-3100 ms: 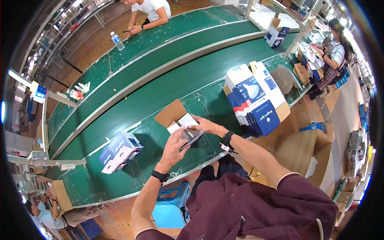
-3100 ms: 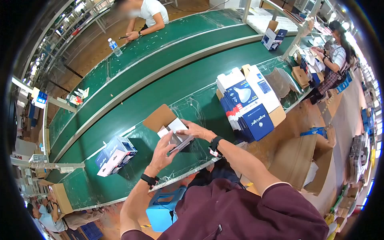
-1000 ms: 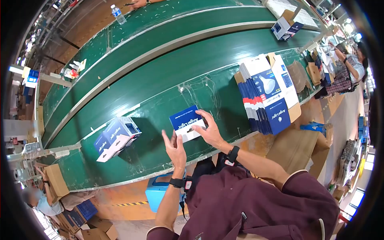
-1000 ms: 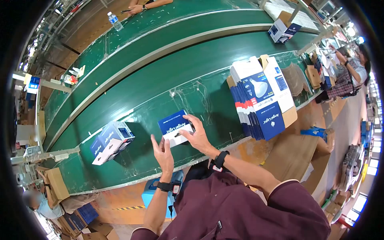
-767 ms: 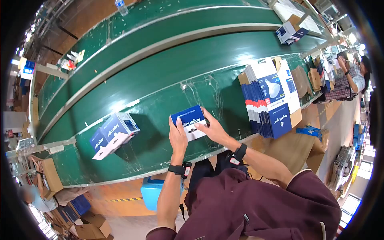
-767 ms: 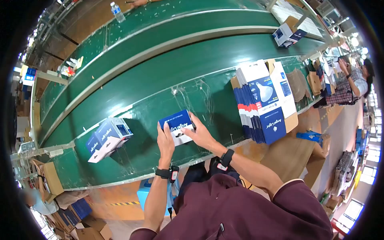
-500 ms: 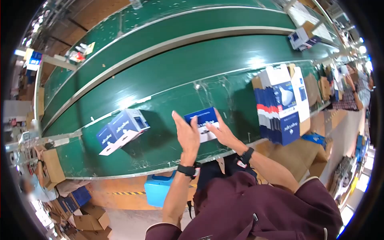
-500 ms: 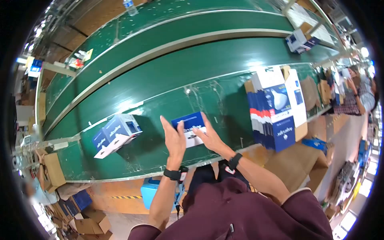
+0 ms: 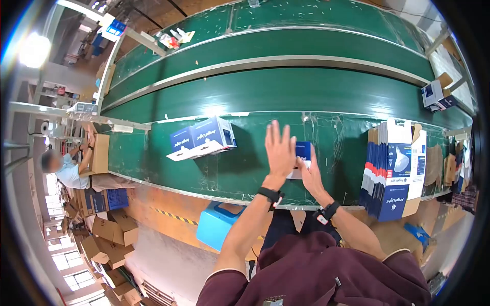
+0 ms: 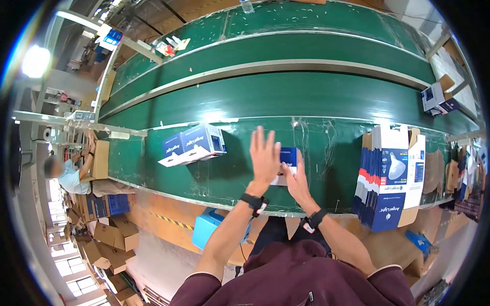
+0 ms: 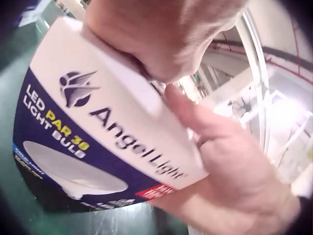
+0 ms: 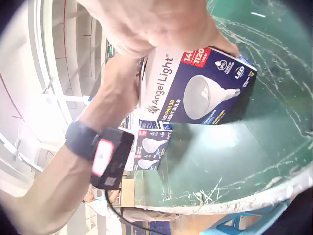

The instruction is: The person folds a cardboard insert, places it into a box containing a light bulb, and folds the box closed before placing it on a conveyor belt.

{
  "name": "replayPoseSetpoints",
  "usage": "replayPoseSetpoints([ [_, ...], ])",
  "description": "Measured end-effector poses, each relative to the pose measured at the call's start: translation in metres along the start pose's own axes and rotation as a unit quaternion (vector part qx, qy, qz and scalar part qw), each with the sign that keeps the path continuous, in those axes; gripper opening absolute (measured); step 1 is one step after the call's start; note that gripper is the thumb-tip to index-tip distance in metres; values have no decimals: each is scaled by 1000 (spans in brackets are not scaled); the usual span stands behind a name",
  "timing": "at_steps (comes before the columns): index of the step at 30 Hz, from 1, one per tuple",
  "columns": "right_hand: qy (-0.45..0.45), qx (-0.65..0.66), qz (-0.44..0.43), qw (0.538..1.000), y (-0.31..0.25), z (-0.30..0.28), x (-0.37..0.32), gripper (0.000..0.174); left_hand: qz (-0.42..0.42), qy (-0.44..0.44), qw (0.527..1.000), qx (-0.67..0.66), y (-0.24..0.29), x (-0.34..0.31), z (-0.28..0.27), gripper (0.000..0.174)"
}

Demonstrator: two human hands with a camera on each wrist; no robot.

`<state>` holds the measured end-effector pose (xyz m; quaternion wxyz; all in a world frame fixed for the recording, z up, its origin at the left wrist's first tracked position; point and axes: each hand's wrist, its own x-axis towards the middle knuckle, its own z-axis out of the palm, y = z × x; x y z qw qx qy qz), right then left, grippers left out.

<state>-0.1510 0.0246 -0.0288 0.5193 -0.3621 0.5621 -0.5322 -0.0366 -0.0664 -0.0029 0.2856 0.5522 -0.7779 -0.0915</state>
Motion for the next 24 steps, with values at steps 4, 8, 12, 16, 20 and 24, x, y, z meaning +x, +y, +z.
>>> replayPoseSetpoints([
  [4,11,-80,-34,996,8,52,55,83,-52,128,985,106,-66,29,-130,45],
  [8,-52,-146,-5,988,-2,109,118,91,-269,101,925,249,-286,18,-219,65],
  [12,-145,-193,-12,970,-9,182,131,91,-336,-101,935,60,-429,8,-240,76],
  [16,-167,-275,48,946,-9,267,113,91,-408,-75,910,32,-477,2,-300,66],
  [20,-213,-342,143,904,10,363,122,93,-442,96,890,-52,-582,2,-332,62],
  [24,-211,-271,142,928,-2,468,136,91,-451,399,783,-154,-681,-13,-343,65],
])
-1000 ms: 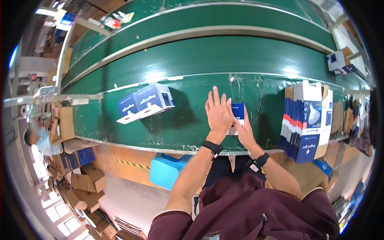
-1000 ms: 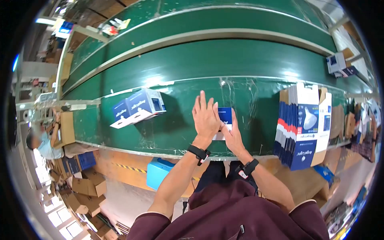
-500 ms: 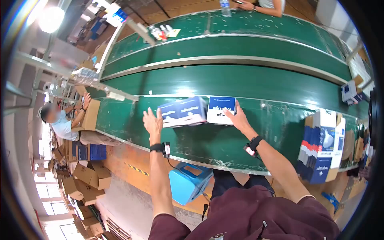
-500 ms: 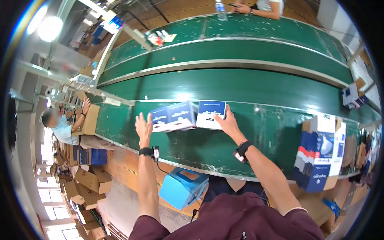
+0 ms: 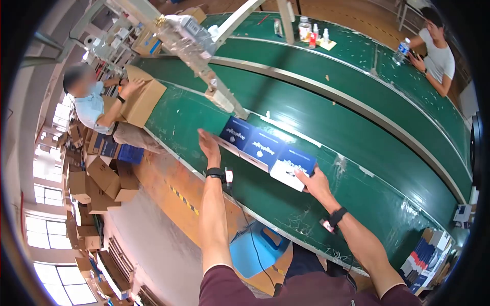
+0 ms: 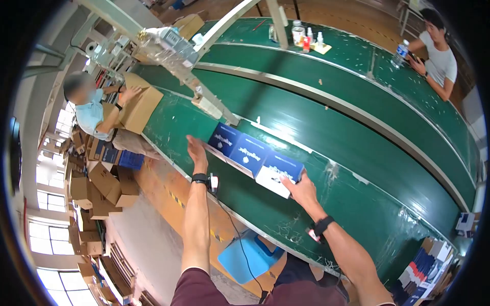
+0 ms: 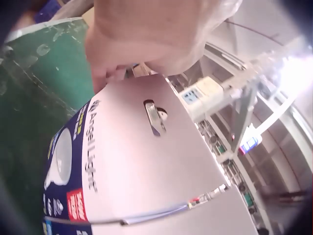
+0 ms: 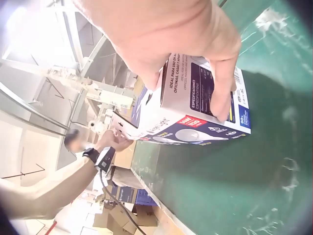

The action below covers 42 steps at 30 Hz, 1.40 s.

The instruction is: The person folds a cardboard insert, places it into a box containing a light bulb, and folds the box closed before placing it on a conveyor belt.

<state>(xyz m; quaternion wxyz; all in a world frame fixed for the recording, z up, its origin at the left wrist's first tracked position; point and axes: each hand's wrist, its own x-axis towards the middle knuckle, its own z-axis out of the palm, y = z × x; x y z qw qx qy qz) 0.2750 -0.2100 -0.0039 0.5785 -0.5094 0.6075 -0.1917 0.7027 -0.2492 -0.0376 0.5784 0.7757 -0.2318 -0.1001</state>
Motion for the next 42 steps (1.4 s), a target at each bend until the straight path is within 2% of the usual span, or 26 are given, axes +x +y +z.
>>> replayPoseSetpoints([
  [2,-5,3,-10,1000,-28,32,30,89,121,159,980,-6,-15,20,-3,67],
  [3,-15,-3,-6,1000,-45,48,41,88,54,173,983,-5,9,8,-11,67],
  [4,-19,8,-31,999,-51,68,58,87,54,181,982,1,2,-1,-15,68],
  [6,-104,-4,-63,993,-81,85,77,93,46,183,982,13,-14,-33,-16,69],
  [8,-154,34,-81,984,-55,110,107,112,3,156,988,7,-26,-79,-8,68],
  [10,-172,-17,-123,977,-67,78,86,110,-23,121,990,63,-22,-140,0,64],
  [12,-185,-51,-163,968,-43,45,75,88,-33,78,990,111,-28,-207,17,60],
  [14,-164,-118,-158,967,-13,-41,49,75,6,-76,981,179,-34,-271,22,55],
  [15,-108,-120,-180,970,26,-83,45,61,-60,-179,964,190,-11,-302,29,51],
  [16,-57,-162,-172,970,61,-138,38,59,38,-174,973,146,-12,-350,39,50],
  [18,71,-196,-113,972,103,-256,9,57,60,-285,948,128,11,-407,52,54],
  [19,116,-205,-66,970,94,-322,-28,57,28,-324,940,107,21,-434,60,56],
  [21,244,-239,-107,934,119,-441,-82,46,106,-395,906,113,34,-470,55,52],
  [22,304,-291,-168,891,134,-498,-114,44,131,-406,897,119,36,-484,51,49],
  [24,351,-371,-38,859,169,-616,-174,44,181,-415,881,141,38,-512,44,44],
  [25,379,-355,-66,852,187,-671,-209,45,185,-419,875,158,51,-524,35,43],
  [26,398,-360,78,840,206,-730,-231,45,189,-421,869,177,71,-535,23,43],
  [27,506,-334,105,789,236,-773,-254,52,191,-421,865,195,81,-551,14,42],
  [29,554,-347,167,738,276,-860,-302,61,206,-410,861,218,60,-570,-9,41],
  [30,549,-342,222,729,293,-882,-326,67,167,-421,854,257,69,-581,-14,42],
  [32,586,-312,218,715,335,-911,-354,72,81,-432,836,328,94,-619,-32,43],
  [34,647,-331,160,668,377,-937,-366,75,107,-465,810,342,112,-651,-26,44],
  [36,643,-404,83,645,423,-968,-369,73,127,-502,780,351,128,-675,-18,44],
  [38,565,-401,52,719,431,-979,-378,65,146,-546,747,350,147,-703,2,43],
  [40,572,-417,20,706,426,-980,-371,43,93,-575,756,299,139,-724,26,37],
  [42,532,-422,-11,734,410,-977,-367,31,97,-634,708,298,137,-742,63,34],
])
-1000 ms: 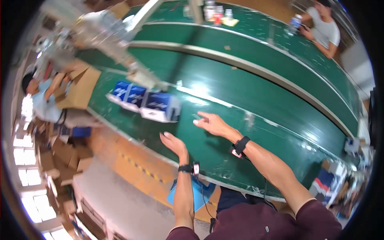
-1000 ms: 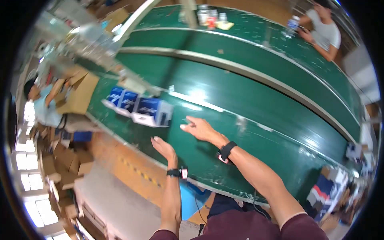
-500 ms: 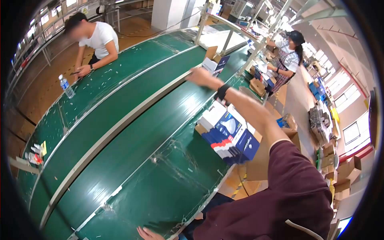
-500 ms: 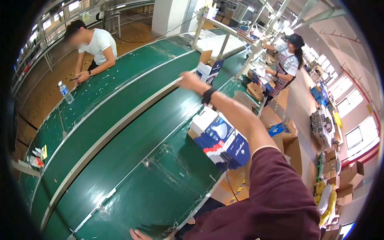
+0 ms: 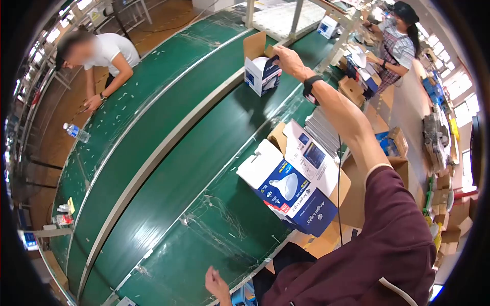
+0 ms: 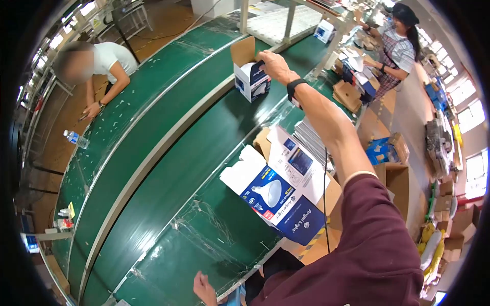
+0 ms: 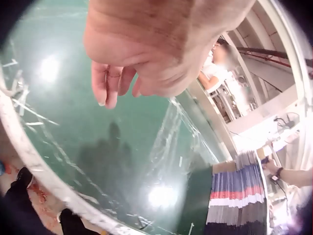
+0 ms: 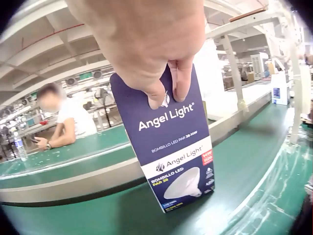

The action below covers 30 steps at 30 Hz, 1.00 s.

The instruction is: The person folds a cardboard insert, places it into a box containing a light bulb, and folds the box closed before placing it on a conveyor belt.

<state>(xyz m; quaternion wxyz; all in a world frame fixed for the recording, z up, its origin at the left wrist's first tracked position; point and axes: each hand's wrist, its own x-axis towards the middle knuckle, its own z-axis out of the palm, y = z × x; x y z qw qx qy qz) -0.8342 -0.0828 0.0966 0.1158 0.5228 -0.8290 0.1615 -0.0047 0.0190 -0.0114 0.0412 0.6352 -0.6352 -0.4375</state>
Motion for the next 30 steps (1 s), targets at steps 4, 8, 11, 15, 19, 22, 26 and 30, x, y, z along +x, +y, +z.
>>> replayPoseSetpoints([
  [4,6,79,-141,987,-63,-12,2,16,259,51,964,16,104,52,13,29],
  [8,-58,140,-218,964,-161,-52,-19,13,237,21,971,-36,182,86,-5,43],
  [11,-138,222,-289,921,-233,-72,-47,17,276,37,952,-129,210,99,-29,74],
  [15,-102,292,-434,846,-333,-75,-98,22,297,77,934,-181,212,84,-81,93],
  [19,-164,299,-521,783,-433,-57,-160,25,164,53,936,-307,155,48,-115,87],
  [22,-101,241,-531,806,-486,-65,-215,33,123,40,922,-366,50,40,-94,81],
  [26,-169,309,-412,840,-550,-123,-314,58,49,85,839,-536,37,-25,-79,79],
  [30,-195,299,-321,877,-573,-61,-378,61,8,3,836,-549,39,-57,-98,81],
])
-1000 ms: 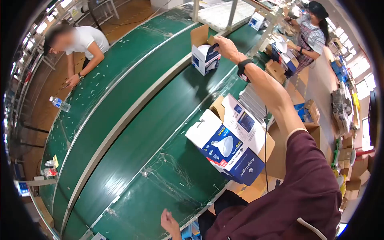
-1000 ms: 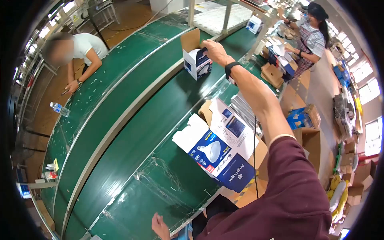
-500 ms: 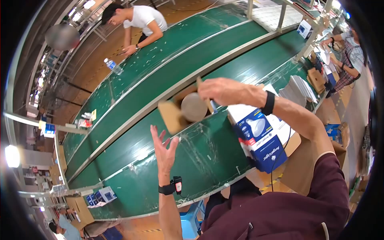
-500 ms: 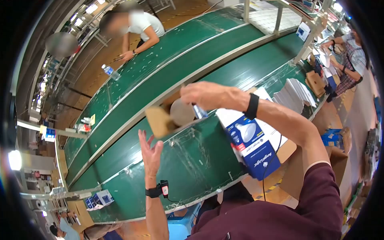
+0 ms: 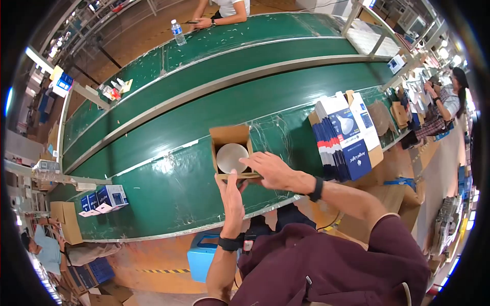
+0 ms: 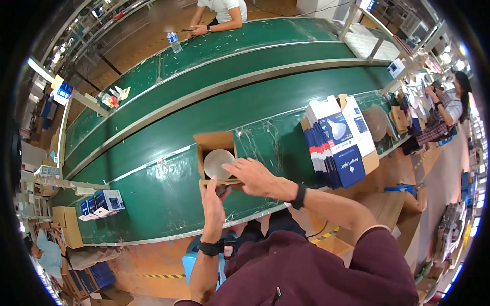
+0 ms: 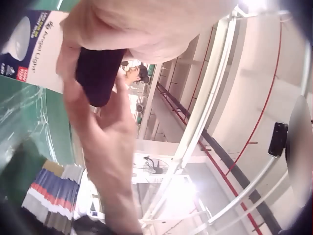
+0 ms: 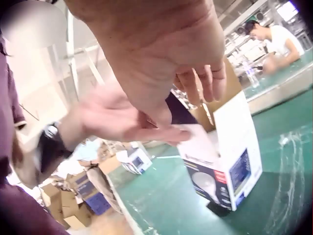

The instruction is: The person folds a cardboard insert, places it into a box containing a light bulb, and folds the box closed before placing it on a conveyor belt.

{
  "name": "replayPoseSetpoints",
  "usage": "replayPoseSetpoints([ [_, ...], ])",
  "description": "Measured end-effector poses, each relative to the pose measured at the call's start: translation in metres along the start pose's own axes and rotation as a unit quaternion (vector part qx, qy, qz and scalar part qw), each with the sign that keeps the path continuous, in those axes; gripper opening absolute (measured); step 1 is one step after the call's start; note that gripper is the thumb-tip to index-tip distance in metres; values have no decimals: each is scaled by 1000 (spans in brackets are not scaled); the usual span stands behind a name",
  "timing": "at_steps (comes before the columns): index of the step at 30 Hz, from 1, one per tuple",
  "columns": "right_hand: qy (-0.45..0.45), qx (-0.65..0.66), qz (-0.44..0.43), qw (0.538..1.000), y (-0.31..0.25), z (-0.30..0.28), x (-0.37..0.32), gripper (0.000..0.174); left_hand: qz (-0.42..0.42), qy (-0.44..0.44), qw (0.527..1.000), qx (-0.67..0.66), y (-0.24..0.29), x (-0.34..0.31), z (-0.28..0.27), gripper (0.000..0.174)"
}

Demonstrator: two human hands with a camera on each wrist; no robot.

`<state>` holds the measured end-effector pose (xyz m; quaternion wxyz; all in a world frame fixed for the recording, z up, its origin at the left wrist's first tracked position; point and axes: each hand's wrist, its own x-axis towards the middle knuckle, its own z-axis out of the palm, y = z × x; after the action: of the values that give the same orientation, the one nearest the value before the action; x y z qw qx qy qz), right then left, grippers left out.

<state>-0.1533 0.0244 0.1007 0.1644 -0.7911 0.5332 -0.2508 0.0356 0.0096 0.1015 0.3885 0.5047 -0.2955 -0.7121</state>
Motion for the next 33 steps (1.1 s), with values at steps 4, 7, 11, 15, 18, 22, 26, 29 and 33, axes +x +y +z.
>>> replayPoseSetpoints([
  [4,32,178,57,982,7,43,14,31,268,133,912,280,2,23,-73,57],
  [7,32,182,98,978,-5,39,21,24,271,-75,899,335,76,27,-67,50],
  [11,17,185,103,977,-1,42,23,28,-36,-335,887,316,86,103,-70,44],
  [15,81,114,111,984,-8,41,13,34,-129,-442,788,410,95,107,-49,42],
  [18,77,111,179,975,-14,43,14,44,-145,-462,783,391,79,123,-51,37],
  [22,80,113,225,965,-15,47,14,59,-149,-436,818,344,69,130,-53,25],
  [26,85,89,166,978,-16,51,9,72,-119,-419,802,408,66,136,-56,22],
  [29,50,23,102,993,-14,63,-7,82,-96,-377,779,491,49,140,-61,25],
  [33,52,57,156,985,-16,80,-7,75,-2,-490,718,494,42,127,-60,28],
])
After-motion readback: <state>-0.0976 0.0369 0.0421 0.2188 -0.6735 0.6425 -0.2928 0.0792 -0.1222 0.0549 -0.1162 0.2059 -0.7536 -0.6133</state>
